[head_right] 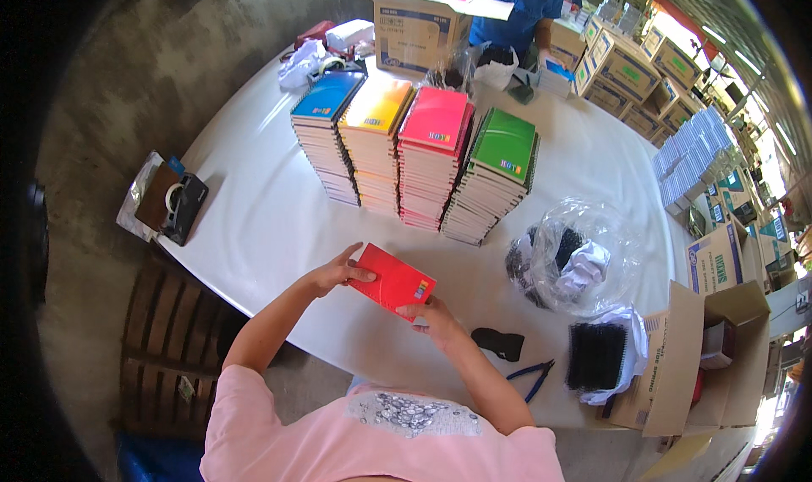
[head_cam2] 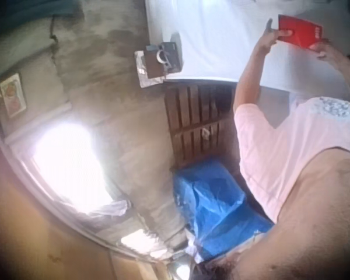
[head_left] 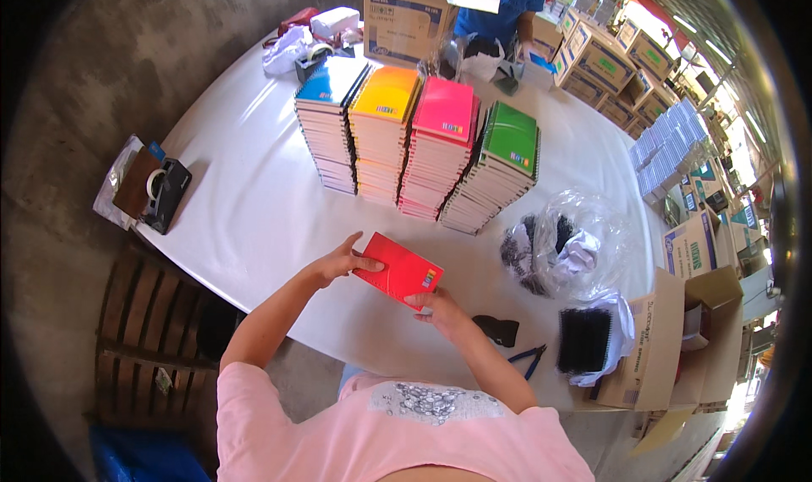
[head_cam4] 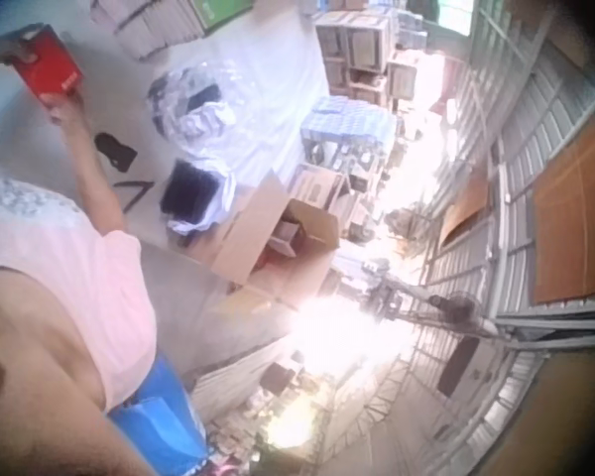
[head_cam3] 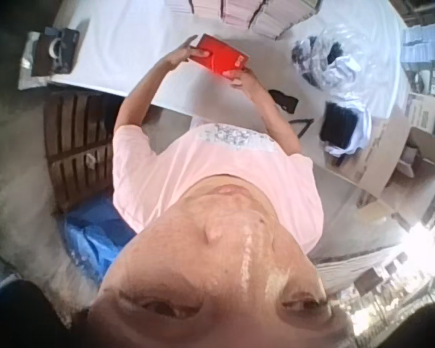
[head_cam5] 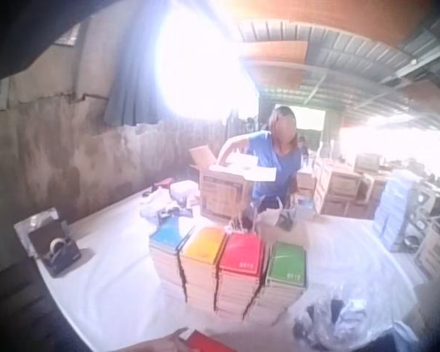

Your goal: The person trims excess binding material from a stack of notebooks using pliers and then places stacks of finished notebooks into a shipping box.

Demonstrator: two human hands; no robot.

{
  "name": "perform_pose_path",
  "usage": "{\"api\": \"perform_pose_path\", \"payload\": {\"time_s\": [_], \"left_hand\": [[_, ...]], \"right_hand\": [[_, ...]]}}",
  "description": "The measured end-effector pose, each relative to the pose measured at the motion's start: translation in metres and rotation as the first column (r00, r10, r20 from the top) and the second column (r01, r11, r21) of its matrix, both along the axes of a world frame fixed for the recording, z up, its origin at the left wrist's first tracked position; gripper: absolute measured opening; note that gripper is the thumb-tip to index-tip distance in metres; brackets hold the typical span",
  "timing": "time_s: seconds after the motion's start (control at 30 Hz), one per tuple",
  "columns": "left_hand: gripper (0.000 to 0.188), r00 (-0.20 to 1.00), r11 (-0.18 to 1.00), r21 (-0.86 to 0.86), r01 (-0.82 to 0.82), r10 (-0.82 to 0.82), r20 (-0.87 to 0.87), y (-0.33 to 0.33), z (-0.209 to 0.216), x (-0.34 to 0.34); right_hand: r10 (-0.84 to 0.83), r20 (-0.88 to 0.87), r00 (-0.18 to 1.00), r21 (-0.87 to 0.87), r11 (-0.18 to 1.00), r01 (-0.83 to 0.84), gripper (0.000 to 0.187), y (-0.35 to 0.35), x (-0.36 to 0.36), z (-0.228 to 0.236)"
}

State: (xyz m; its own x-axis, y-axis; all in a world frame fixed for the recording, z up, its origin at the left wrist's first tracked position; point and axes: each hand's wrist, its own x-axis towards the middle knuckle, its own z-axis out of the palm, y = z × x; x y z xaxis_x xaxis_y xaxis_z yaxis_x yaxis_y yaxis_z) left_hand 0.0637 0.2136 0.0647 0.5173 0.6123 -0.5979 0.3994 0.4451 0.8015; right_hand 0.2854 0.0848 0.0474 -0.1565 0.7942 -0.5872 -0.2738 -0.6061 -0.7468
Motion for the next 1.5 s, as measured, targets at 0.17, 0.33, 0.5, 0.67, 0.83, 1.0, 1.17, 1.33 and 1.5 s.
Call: {"api": "perform_pose_path", "payload": {"time_s": [0.17, 0.33, 0.5, 0.67, 0.83, 1.0, 1.17, 1.33, 1.5], "left_hand": [[0.135, 0.991, 0.988, -0.112, -0.108, 0.097, -0.097, 0.007, -0.008, 0.011], [0.131, 0.981, 0.996, -0.017, -0.087, 0.082, -0.174, 0.003, 0.005, 0.014], [0.134, 0.957, 0.953, 0.296, 0.058, 0.031, -0.288, 0.001, 0.019, 0.012], [0.126, 0.963, 0.753, 0.644, 0.139, 0.048, -0.264, 0.003, -0.020, 0.012], [0.113, 0.882, 0.665, 0.701, 0.258, 0.134, -0.452, -0.026, 0.036, 0.050], [0.105, 0.928, 0.200, 0.931, 0.306, 0.153, -0.339, -0.060, 0.081, 0.085], [0.079, 0.942, -0.218, 0.946, -0.240, -0.290, 0.172, -0.097, 0.146, 0.186], [0.058, 0.624, 0.031, 0.867, -0.498, -0.681, 0.383, -0.162, 0.194, 0.282], [0.028, 0.266, 0.126, 0.894, -0.429, -0.929, 0.258, -0.257, 0.262, 0.377]], "right_hand": [[-0.117, -0.069, 0.991, -0.162, 0.981, 0.105, 0.049, 0.023, 0.011, -0.008], [-0.075, 0.000, 0.997, -0.170, 0.983, 0.074, 0.055, 0.017, 0.014, -0.014], [-0.015, 0.081, 0.997, -0.140, 0.990, 0.027, 0.068, 0.016, 0.004, -0.013], [-0.533, 0.295, 0.793, 0.309, 0.838, 0.449, 0.087, 0.008, -0.030, 0.000], [-0.474, 0.168, 0.864, 0.490, 0.801, 0.344, 0.080, -0.066, 0.015, 0.040], [0.035, 0.386, 0.922, 0.374, 0.907, -0.191, 0.069, -0.144, 0.052, 0.093], [-0.058, 0.629, 0.775, 0.500, 0.794, -0.346, 0.064, -0.230, 0.088, 0.137], [-0.641, 0.720, 0.265, 0.679, 0.730, -0.081, 0.060, -0.352, 0.148, 0.219], [-0.603, 0.653, -0.459, 0.722, 0.679, 0.135, 0.083, -0.448, 0.236, 0.234]]}}
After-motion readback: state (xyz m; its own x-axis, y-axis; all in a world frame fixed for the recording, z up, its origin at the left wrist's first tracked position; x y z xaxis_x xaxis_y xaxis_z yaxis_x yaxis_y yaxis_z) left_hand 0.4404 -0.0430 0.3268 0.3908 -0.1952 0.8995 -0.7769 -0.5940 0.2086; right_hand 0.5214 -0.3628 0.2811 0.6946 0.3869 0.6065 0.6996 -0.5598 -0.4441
